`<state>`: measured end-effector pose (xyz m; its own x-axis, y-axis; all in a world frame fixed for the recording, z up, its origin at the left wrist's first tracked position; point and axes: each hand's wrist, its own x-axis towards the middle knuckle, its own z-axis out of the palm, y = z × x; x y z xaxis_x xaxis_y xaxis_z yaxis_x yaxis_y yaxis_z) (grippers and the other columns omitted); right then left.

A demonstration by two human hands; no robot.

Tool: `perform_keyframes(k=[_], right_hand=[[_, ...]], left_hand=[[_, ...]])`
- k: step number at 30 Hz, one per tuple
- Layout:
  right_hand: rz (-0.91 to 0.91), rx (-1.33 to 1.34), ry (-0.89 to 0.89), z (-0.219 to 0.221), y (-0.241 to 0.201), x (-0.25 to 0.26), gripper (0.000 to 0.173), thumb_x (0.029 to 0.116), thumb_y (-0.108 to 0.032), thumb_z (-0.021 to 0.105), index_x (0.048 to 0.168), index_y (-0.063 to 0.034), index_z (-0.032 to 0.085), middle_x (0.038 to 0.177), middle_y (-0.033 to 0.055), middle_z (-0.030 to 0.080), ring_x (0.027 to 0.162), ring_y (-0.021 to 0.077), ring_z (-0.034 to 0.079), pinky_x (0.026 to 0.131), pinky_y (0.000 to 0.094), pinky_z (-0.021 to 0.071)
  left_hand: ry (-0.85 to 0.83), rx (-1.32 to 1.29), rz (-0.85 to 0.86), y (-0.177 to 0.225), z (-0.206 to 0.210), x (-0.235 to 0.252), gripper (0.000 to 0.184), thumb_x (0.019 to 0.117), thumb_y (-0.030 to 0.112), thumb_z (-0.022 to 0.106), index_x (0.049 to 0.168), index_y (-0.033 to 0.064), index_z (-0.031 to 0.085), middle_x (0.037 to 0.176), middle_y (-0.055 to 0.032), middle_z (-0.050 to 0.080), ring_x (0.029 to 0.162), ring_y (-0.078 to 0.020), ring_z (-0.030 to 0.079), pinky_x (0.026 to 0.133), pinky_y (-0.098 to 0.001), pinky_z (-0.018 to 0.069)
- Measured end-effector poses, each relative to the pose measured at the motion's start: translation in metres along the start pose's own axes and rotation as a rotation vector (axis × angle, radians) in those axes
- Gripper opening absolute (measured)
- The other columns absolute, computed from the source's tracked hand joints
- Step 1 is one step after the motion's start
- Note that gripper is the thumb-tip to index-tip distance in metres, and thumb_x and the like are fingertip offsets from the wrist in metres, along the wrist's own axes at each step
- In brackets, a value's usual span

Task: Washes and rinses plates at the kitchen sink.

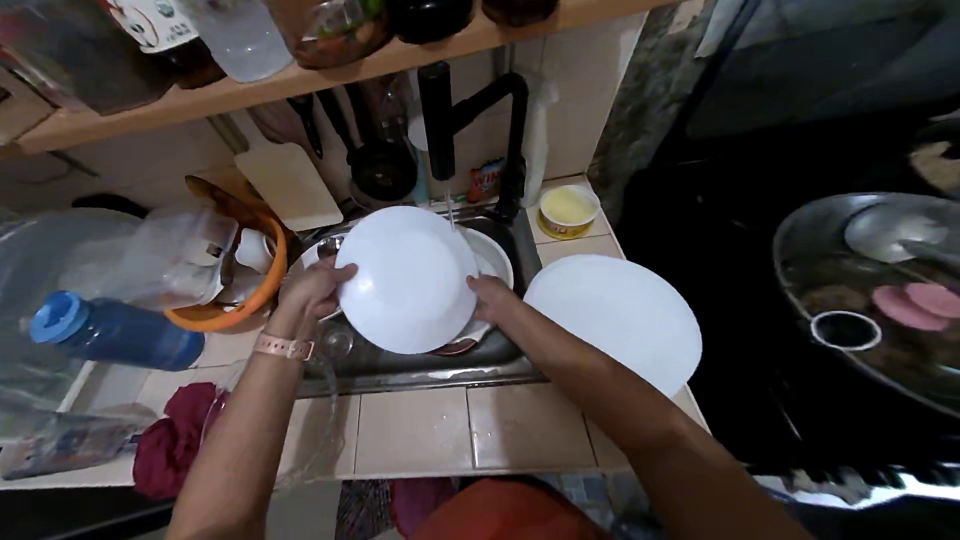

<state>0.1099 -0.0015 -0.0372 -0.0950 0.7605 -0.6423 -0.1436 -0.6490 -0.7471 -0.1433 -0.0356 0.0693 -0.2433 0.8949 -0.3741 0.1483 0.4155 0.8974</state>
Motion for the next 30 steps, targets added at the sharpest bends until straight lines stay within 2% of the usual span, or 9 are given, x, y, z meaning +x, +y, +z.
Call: perform_keyframes(k=[2,5,9,11,14,18,23,26,30], right_hand=[[0.105,0.079,-0.116,0.011,0.003,-0.001,0.060,0.1115,-0.046,0.035,0.157,-0.0075,0.030,0.153,0.0271,0.042,0.133,0.0420,0.051,0.101,0.0566,0.0480],[0.170,0.221,-0.285,0.022,0.005,-0.004,0.090,0.1007,-0.074,0.007,0.160,-0.0078,0.024,0.157,0.0302,0.035,0.135,0.0468,0.047,0.100,0.0613,0.0467],[0.134,0.485,-0.412,0.013,0.003,-0.009,0.100,0.0944,-0.079,-0.003,0.161,-0.0070,0.016,0.158,0.0301,0.030,0.136,0.0468,0.046,0.102,0.0611,0.0473],[0.095,0.607,-0.428,-0.003,0.000,-0.012,0.085,0.1023,-0.069,0.009,0.153,-0.0050,0.032,0.146,0.0271,0.046,0.124,0.0426,0.055,0.097,0.0586,0.0506],[-0.170,0.499,-0.512,-0.053,0.002,-0.002,0.045,0.1038,-0.031,0.025,0.112,-0.0060,0.062,0.098,0.0087,0.073,0.089,0.0187,0.071,0.078,0.0362,0.0601],[-0.328,-0.111,-0.426,-0.124,-0.028,-0.028,0.044,0.1004,-0.008,0.033,0.141,-0.0042,0.050,0.113,0.0025,0.068,0.095,0.0048,0.066,0.083,0.0241,0.0567],[-0.212,-0.449,-0.175,-0.194,-0.038,-0.021,0.016,0.1043,-0.006,0.052,0.115,0.0007,0.062,0.087,0.0037,0.066,0.070,0.0075,0.064,0.066,0.0257,0.0558],[-0.096,-0.726,0.000,-0.211,-0.044,-0.032,0.027,0.1045,-0.011,0.058,0.125,0.0074,0.058,0.101,0.0180,0.062,0.083,0.0190,0.059,0.079,0.0381,0.0519],[-0.095,-1.086,0.086,-0.236,-0.053,-0.030,0.035,0.1059,-0.018,0.058,0.121,0.0141,0.060,0.112,0.0320,0.061,0.100,0.0384,0.060,0.092,0.0552,0.0467]], left_hand=[[0.030,0.096,0.068,0.012,-0.001,-0.019,0.024,0.1057,0.009,0.053,0.129,0.0046,0.056,0.093,-0.0054,0.067,0.073,-0.0101,0.065,0.067,-0.0286,0.0570],[0.050,0.271,0.215,0.020,-0.001,-0.051,0.020,0.1046,0.008,0.055,0.123,0.0026,0.061,0.091,-0.0030,0.068,0.074,-0.0065,0.064,0.071,-0.0266,0.0559],[0.000,0.527,0.496,0.011,0.003,-0.085,0.023,0.1022,0.008,0.060,0.123,-0.0014,0.064,0.090,-0.0053,0.070,0.075,-0.0039,0.064,0.072,-0.0259,0.0558],[-0.077,0.658,0.774,-0.002,0.009,-0.097,0.022,0.1014,0.010,0.057,0.113,-0.0056,0.068,0.088,-0.0073,0.070,0.075,-0.0025,0.062,0.072,-0.0229,0.0538],[-0.232,0.794,1.213,-0.023,0.026,-0.103,0.029,0.0960,0.003,0.050,0.111,-0.0013,0.075,0.102,-0.0152,0.076,0.092,-0.0223,0.075,0.086,-0.0385,0.0595],[-0.289,0.879,1.520,-0.059,0.066,-0.102,0.026,0.1013,0.005,0.051,0.115,0.0060,0.073,0.113,-0.0166,0.075,0.110,-0.0311,0.072,0.098,-0.0408,0.0560],[-0.389,0.866,1.703,-0.103,0.121,-0.085,0.026,0.1041,0.007,0.051,0.119,0.0092,0.071,0.116,-0.0144,0.074,0.115,-0.0297,0.070,0.103,-0.0406,0.0531],[-0.456,0.800,1.770,-0.122,0.157,-0.072,0.026,0.1039,0.005,0.050,0.119,0.0086,0.071,0.116,-0.0152,0.074,0.114,-0.0298,0.070,0.103,-0.0412,0.0529],[-0.500,0.733,1.781,-0.136,0.198,-0.062,0.025,0.1018,0.006,0.054,0.120,0.0085,0.072,0.114,-0.0171,0.074,0.112,-0.0326,0.070,0.101,-0.0424,0.0538]])
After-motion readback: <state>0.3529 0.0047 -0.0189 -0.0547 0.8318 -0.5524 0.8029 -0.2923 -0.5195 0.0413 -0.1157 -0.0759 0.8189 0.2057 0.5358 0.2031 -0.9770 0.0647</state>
